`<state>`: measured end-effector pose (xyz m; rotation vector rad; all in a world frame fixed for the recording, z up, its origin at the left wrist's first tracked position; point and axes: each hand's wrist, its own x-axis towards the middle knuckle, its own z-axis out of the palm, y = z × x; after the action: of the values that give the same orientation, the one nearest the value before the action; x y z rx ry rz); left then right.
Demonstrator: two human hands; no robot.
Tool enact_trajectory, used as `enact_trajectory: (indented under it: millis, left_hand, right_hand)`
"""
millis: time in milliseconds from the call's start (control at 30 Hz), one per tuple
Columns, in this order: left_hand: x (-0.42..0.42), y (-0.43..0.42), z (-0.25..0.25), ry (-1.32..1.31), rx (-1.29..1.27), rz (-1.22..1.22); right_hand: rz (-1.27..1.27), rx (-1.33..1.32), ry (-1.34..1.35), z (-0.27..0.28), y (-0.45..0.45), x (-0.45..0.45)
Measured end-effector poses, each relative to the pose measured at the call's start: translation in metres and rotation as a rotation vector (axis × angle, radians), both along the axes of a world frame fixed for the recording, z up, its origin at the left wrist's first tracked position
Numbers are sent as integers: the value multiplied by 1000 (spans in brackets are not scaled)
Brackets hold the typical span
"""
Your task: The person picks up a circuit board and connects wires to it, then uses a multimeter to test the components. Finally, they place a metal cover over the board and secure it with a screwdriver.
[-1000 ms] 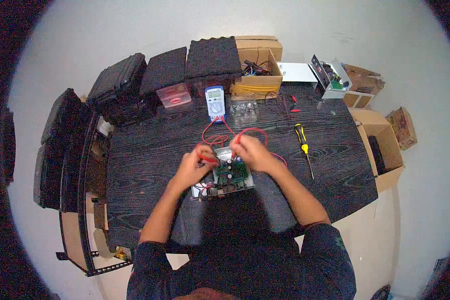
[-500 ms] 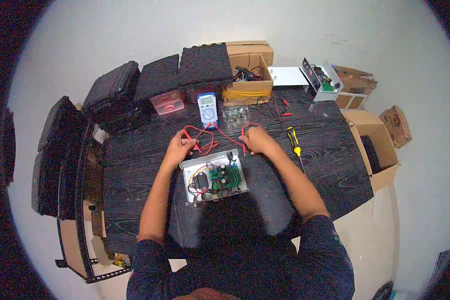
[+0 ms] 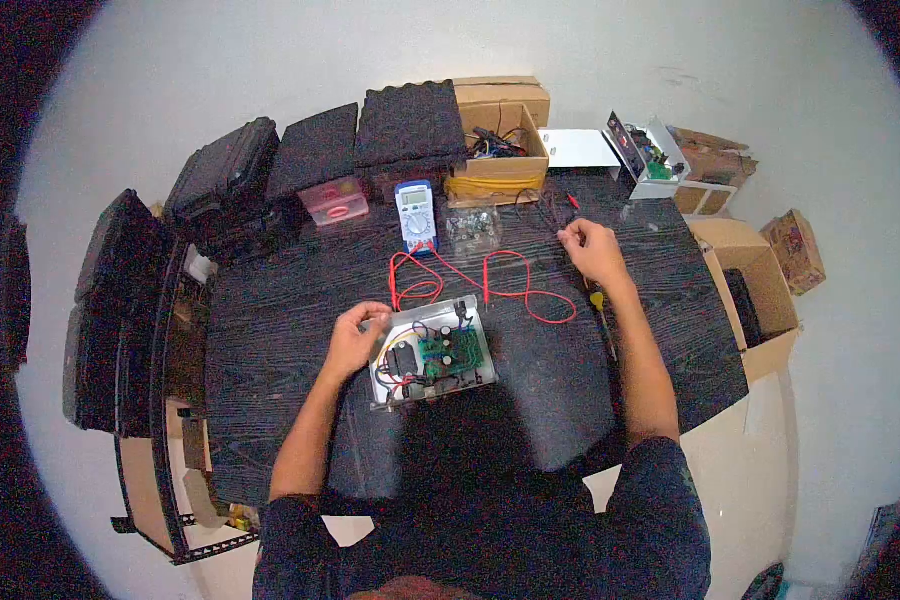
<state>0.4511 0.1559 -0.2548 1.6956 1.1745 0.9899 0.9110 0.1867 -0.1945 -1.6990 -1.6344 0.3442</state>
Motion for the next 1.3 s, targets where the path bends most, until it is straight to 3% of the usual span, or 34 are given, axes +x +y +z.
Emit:
enact_trajectory:
  millis: [167, 267, 367, 433, 600, 733, 867, 1133, 1300]
  left_hand:
    - [6, -5, 8, 38, 38, 26]
    - [6, -4, 1, 19, 23, 39]
    - [11, -6, 3, 22, 75, 24]
    - [16, -8, 6, 22, 104, 18]
    - [20, -7, -6, 42, 140, 78]
    - [21, -7, -9, 39, 200, 100]
    - [22, -6, -13, 40, 220, 106]
    - [20, -8, -10, 38, 185, 86]
    - [16, -6, 4, -69, 362, 21]
  right_hand:
    - [-42, -14, 13, -10, 4, 14]
    - [-71, 171, -43, -30, 48, 43]
    - [-165, 325, -288, -31, 93, 64]
    - [-223, 129, -402, -28, 119, 70]
    - [-284, -22, -766, -17, 159, 57]
    - [-275, 265, -1219, -72, 216, 92]
    - [-268, 295, -1240, -75, 229, 100]
    - [-250, 204, -1188, 7, 178, 107]
    - [-190, 403, -1100, 87, 101, 74]
